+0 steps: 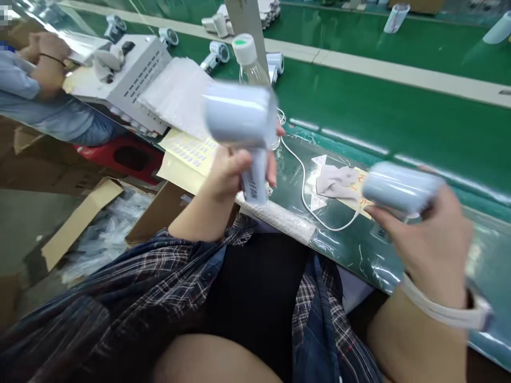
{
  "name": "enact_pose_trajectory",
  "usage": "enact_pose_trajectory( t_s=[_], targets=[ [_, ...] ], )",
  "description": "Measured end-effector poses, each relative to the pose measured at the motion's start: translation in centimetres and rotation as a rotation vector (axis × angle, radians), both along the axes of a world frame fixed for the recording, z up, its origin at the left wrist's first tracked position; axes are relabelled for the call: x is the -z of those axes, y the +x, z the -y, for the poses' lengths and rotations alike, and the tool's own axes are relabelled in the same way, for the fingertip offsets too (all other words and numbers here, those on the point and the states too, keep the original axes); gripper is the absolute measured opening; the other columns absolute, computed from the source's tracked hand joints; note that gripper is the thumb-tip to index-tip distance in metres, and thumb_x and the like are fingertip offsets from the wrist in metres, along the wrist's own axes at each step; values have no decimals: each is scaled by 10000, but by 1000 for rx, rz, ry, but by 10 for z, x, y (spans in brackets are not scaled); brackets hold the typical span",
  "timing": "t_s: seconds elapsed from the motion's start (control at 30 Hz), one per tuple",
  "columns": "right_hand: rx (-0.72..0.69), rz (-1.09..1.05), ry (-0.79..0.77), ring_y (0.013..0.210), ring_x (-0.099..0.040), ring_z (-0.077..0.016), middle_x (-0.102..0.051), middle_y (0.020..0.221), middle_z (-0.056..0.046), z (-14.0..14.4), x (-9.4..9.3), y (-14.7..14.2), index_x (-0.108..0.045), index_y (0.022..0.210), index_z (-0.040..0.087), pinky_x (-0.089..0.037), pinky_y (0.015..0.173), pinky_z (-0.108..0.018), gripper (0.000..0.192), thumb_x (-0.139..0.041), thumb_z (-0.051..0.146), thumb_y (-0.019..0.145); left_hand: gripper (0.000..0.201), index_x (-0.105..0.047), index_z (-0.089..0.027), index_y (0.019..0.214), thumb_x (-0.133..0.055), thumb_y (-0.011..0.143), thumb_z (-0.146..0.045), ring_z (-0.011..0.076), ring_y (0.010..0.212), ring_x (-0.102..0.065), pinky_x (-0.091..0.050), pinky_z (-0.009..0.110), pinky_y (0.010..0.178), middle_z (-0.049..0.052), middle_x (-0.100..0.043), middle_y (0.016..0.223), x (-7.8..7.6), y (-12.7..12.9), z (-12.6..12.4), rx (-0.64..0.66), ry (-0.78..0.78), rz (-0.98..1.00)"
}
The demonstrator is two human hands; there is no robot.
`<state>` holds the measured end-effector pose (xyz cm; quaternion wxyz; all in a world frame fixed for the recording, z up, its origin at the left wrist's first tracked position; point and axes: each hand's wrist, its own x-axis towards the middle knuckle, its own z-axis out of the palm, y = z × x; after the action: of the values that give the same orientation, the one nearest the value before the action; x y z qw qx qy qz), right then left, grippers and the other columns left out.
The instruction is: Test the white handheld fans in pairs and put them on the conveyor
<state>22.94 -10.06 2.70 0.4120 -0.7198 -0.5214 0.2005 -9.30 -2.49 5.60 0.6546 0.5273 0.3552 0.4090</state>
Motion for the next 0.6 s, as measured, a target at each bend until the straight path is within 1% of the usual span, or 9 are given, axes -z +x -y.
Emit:
enact_pose_trajectory(
  t_s=[0.1, 0.2, 0.27, 0.33, 0.4, 0.47, 0.53, 0.57, 0.6],
  targets=[
    [44, 283, -54, 1114, -671, -480, -755, 1095, -207, -25, 20, -5, -717, 1386, 206, -440, 1029, -726, 746, -908, 501, 729, 1102, -487, -258, 1525, -843, 668, -853, 314, 1112, -755, -664, 426, 882, 143, -680, 1327, 16, 16, 4, 15, 115, 94],
    [-22, 449, 61, 1280, -611, -525, -728, 1240, -270, -28, 24, -15, -719, 1381, 150, -383, 1104, -756, 655, -761, 463, 807, 1048, -650, -237, 1331, -914, 526, -854, 378, 1394, -591, -551, 493, 1143, 151, -598, 1487, 21, 29, 6, 35, 369, 53],
    [-110, 370, 188, 1329, -598, -493, -715, 1319, -226, -16, 19, -33, -722, 1374, 204, -365, 1162, -729, 616, -703, 492, 831, 970, -711, -219, 1237, -912, 530, -851, 390, 1487, -500, -440, 515, 1255, 147, -566, 1531, 21, 40, 10, 37, 547, -25],
    [-327, 94, 141, 1175, -683, -444, -769, 1191, -136, 0, 15, -57, -769, 1235, 277, -478, 1089, -680, 565, -764, 599, 771, 889, -715, -197, 1275, -887, 649, -804, 376, 1502, -492, -392, 516, 1284, 150, -566, 1529, 22, 52, 16, 19, 688, -107],
    [-505, -116, 30, 1000, -725, -401, -793, 992, -79, 12, 17, -78, -798, 1022, 283, -560, 1000, -635, 525, -809, 703, 707, 818, -683, -170, 1367, -850, 775, -710, 365, 1510, -494, -390, 518, 1281, 155, -569, 1525, 24, 58, 14, 36, 773, -218],
    [-532, -173, -42, 861, -734, -363, -783, 848, -65, 18, 22, -87, -783, 875, 265, -615, 886, -570, 492, -815, 728, 711, 719, -687, -169, 1381, -864, 816, -576, 357, 1477, -531, -394, 520, 1274, 146, -627, 1457, 27, 44, 0, 179, 836, -381],
    [-450, -190, -71, 782, -737, -336, -785, 816, -63, 21, 28, -80, -778, 906, 255, -630, 745, -484, 475, -816, 700, 746, 492, -750, -204, 1266, -855, 842, -430, 339, 1340, -620, -396, 530, 1259, 119, -726, 1262, 26, 5, -26, 320, 860, -602],
    [-404, -204, -84, 760, -737, -328, -787, 814, -60, 22, 31, -72, -782, 969, 253, -621, 689, -453, 493, -813, 697, 757, 301, -780, -238, 1158, -804, 885, -364, 316, 1214, -661, -380, 542, 1252, 92, -755, 1116, 25, -24, -42, 301, 835, -756],
    [-358, -216, -95, 731, -731, -321, -783, 799, -54, 24, 34, -63, -784, 1024, 254, -606, 643, -434, 519, -806, 704, 766, 135, -785, -249, 1022, -698, 956, -328, 304, 1114, -663, -392, 554, 1209, 87, -746, 997, 24, -57, -57, 132, 778, -933]
  ],
)
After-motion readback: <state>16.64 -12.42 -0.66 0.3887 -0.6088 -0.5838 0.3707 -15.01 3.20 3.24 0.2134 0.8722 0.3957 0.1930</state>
